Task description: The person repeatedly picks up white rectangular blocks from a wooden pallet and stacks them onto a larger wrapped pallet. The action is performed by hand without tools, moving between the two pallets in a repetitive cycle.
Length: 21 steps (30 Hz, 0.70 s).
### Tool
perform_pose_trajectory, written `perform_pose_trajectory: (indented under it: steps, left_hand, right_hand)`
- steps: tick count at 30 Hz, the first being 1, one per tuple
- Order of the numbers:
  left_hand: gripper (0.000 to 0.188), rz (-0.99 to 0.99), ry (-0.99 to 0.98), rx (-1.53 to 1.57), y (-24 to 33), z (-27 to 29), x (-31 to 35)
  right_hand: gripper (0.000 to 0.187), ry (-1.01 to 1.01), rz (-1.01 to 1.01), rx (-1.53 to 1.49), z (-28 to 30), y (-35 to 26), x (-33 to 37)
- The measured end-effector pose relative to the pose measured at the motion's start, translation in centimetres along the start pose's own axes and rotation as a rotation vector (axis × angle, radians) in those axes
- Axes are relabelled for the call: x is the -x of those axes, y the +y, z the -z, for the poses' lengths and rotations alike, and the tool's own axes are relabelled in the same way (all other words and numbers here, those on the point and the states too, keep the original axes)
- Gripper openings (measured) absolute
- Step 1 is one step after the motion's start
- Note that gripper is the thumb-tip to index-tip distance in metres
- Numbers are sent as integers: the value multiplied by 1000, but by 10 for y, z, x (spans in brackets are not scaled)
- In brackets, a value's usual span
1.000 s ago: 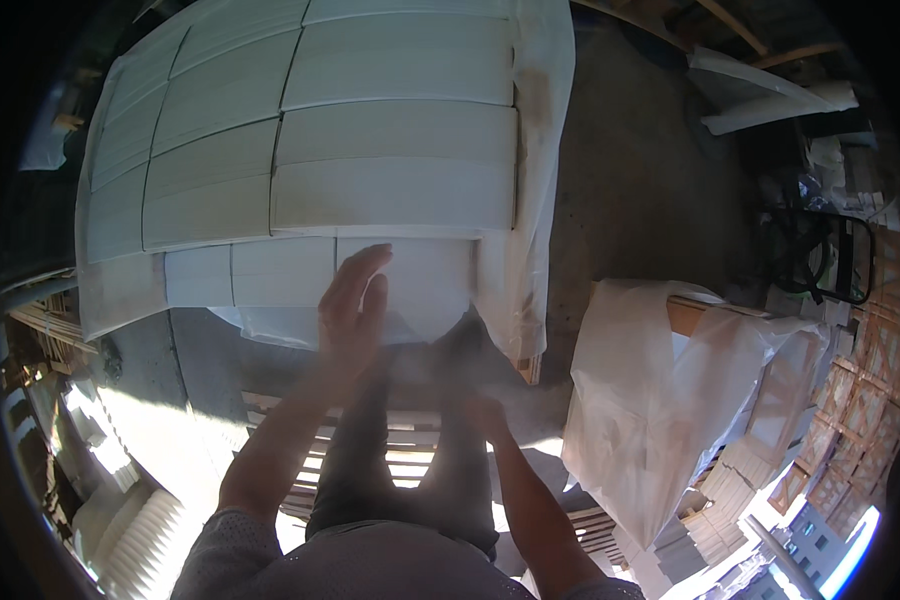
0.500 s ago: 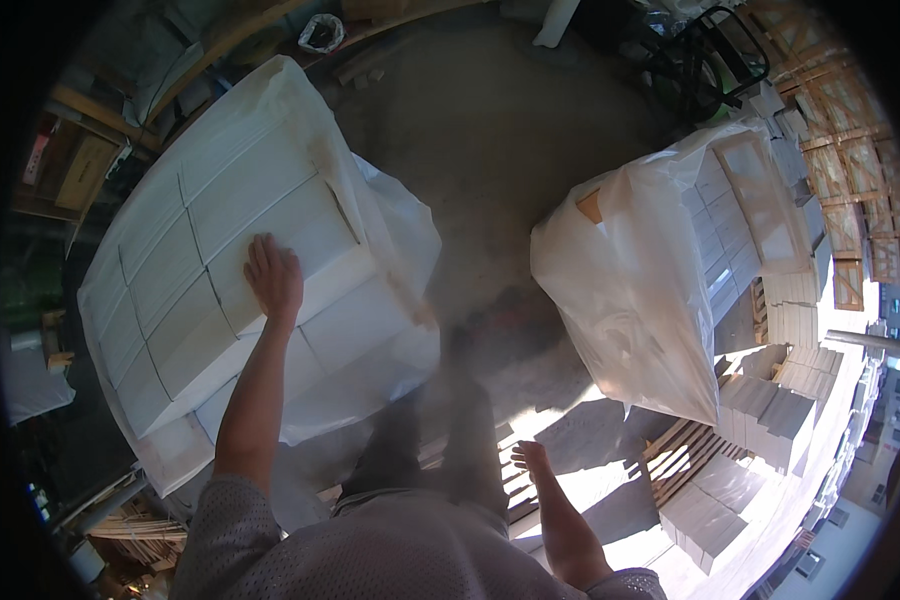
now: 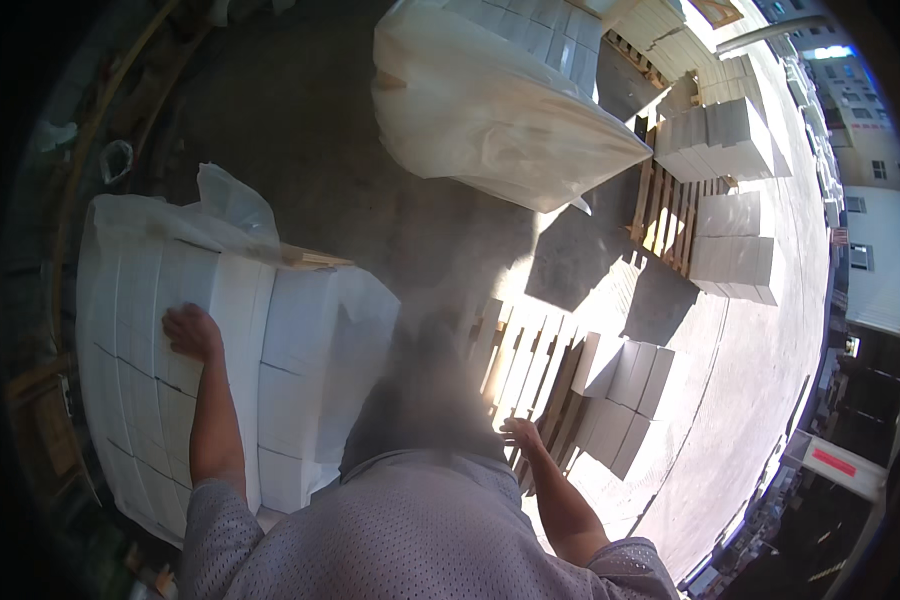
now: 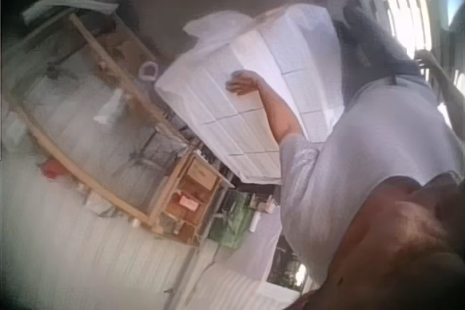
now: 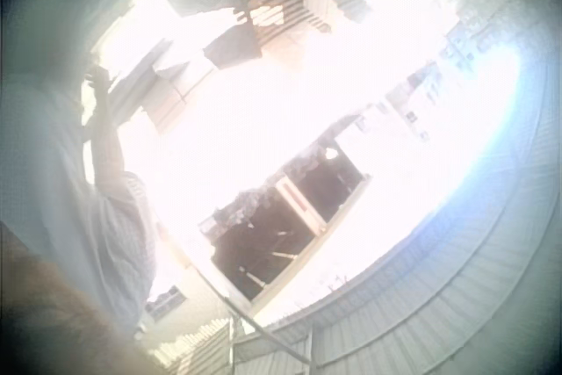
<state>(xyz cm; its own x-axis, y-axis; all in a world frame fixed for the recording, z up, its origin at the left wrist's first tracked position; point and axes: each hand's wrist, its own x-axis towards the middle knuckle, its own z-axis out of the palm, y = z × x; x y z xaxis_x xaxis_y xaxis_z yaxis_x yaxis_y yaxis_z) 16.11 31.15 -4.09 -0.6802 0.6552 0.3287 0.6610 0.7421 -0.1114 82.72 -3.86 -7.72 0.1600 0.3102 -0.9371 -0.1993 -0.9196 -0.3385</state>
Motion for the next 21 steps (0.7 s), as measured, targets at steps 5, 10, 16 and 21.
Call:
perform_pose_trajectory:
  steps: [5, 10, 16, 21]
  left_hand:
    - [55, 27, -85, -43, -4, -5, -5]
    - [43, -136, -148, -261, -19, -28, -18]
    - [35, -170, -405, -256, -24, -39, -51]
    - [34, -437, -465, -551, -25, 7, 50]
  right_hand:
    - [33, 128, 84, -238, 32, 76, 43]
    - [36, 343, 66, -350, 62, 132, 97]
    - [34, 651, -21, -176, 119, 202, 123]
    - [24, 895, 337, 239, 194, 246, 66]
